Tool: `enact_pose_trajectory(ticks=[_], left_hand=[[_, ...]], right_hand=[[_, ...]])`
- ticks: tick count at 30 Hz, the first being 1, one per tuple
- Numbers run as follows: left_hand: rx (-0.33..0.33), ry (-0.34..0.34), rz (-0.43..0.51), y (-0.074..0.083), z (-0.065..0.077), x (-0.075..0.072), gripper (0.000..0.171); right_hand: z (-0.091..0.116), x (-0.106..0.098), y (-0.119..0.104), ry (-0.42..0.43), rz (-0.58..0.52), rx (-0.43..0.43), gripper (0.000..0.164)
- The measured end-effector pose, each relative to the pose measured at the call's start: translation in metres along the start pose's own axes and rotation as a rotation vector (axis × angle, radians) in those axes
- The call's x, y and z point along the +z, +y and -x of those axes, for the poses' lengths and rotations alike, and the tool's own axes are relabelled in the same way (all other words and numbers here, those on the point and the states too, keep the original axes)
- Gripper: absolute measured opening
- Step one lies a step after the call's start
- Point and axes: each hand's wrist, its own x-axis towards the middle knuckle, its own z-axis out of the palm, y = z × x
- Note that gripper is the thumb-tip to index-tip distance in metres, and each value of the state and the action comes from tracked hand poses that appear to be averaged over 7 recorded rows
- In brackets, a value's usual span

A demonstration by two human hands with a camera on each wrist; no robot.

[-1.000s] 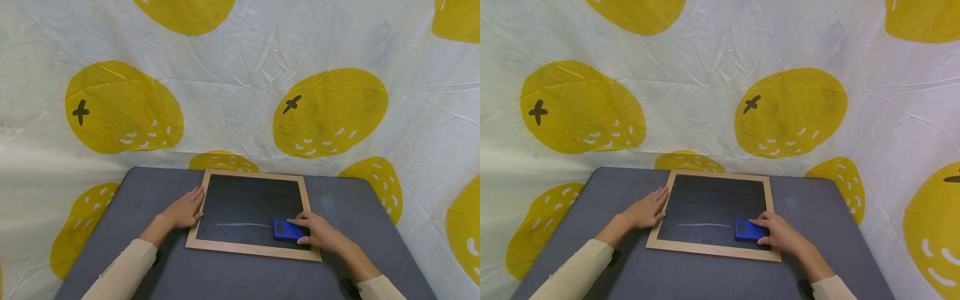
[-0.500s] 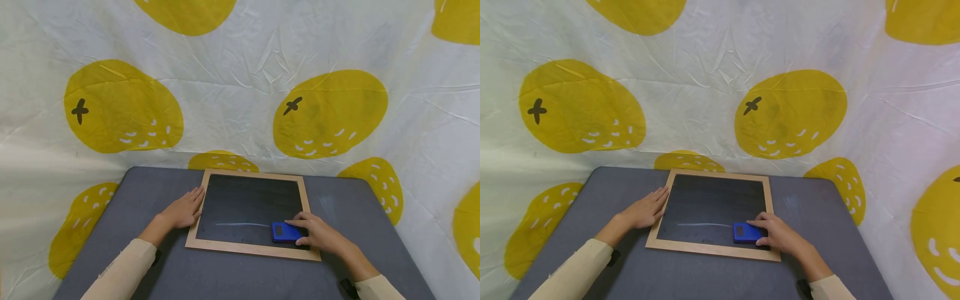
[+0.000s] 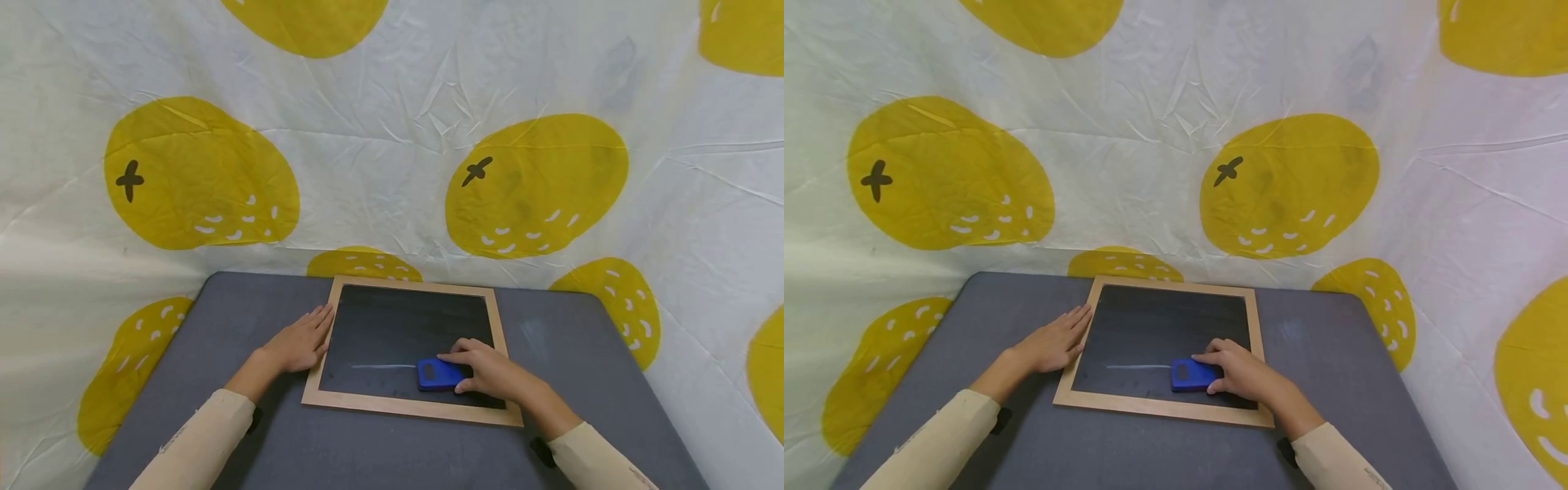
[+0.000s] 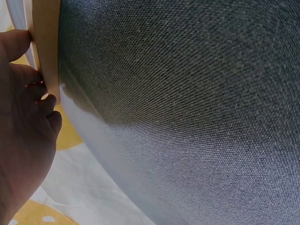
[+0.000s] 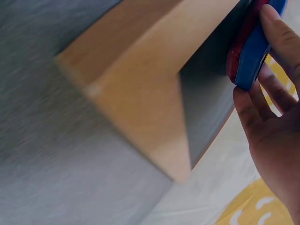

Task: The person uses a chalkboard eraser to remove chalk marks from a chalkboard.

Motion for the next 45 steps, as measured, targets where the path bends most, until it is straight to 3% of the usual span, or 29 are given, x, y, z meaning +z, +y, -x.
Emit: enact_pose_trajectory(ticks=[15, 33, 45], left_hand=[[-0.012, 0.028, -0.011, 0.016, 0.01, 0.006, 0.067], [-0.007, 0.061, -0.012, 0.015, 0.009, 0.011, 0.064], [-0.028, 0.035, 0.023, 0.018, 0.012, 0.006, 0.064]], right_hand=[[-0.038, 0.012, -0.03, -0.051, 0.034, -0.047, 0.063], [-0.106, 0.026, -0.082, -0.093, 0.136, -0.089, 0.066], [-0.13, 0.035, -0.112, -0.093, 0.188, -0.058, 0.069]])
